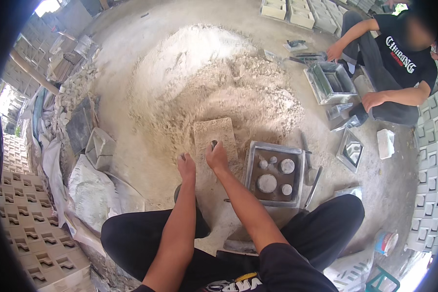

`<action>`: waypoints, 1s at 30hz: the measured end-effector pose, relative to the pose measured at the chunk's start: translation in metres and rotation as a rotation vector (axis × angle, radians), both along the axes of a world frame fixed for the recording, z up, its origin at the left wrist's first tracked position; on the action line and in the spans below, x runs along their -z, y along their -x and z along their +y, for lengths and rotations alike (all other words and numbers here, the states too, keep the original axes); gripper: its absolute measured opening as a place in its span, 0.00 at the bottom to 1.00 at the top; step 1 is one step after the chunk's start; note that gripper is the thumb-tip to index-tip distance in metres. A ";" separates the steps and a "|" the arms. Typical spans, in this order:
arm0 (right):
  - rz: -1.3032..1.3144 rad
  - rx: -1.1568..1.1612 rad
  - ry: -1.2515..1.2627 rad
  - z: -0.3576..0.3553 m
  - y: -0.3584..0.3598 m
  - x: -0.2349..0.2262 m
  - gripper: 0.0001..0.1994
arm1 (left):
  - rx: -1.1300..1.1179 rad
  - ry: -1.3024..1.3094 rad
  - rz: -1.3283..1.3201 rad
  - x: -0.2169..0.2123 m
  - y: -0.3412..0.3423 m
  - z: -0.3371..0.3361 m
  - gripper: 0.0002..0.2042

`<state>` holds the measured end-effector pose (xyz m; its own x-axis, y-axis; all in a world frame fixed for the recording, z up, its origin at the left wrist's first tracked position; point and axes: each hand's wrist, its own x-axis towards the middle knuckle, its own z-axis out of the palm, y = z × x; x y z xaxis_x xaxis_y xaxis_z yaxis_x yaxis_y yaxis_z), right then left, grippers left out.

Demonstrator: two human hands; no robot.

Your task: The person uses a mold to manufacture blocks by hand, filling the mold with sand from a large pile, packing it down with a tool, and leveling the surface.

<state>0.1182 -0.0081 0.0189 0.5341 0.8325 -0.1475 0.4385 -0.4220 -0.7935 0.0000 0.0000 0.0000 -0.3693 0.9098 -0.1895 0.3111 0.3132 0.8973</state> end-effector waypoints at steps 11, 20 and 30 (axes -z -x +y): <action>0.011 -0.082 -0.122 -0.035 -0.058 -0.087 0.27 | 0.066 -0.032 -0.057 -0.048 -0.040 -0.007 0.21; -0.233 -0.265 -0.113 -0.148 -0.206 -0.135 0.29 | 0.308 -0.105 -0.462 -0.050 -0.125 -0.039 0.28; -0.281 -0.202 -0.018 -0.239 -0.229 -0.150 0.28 | 0.557 0.312 -0.743 -0.089 -0.185 -0.106 0.32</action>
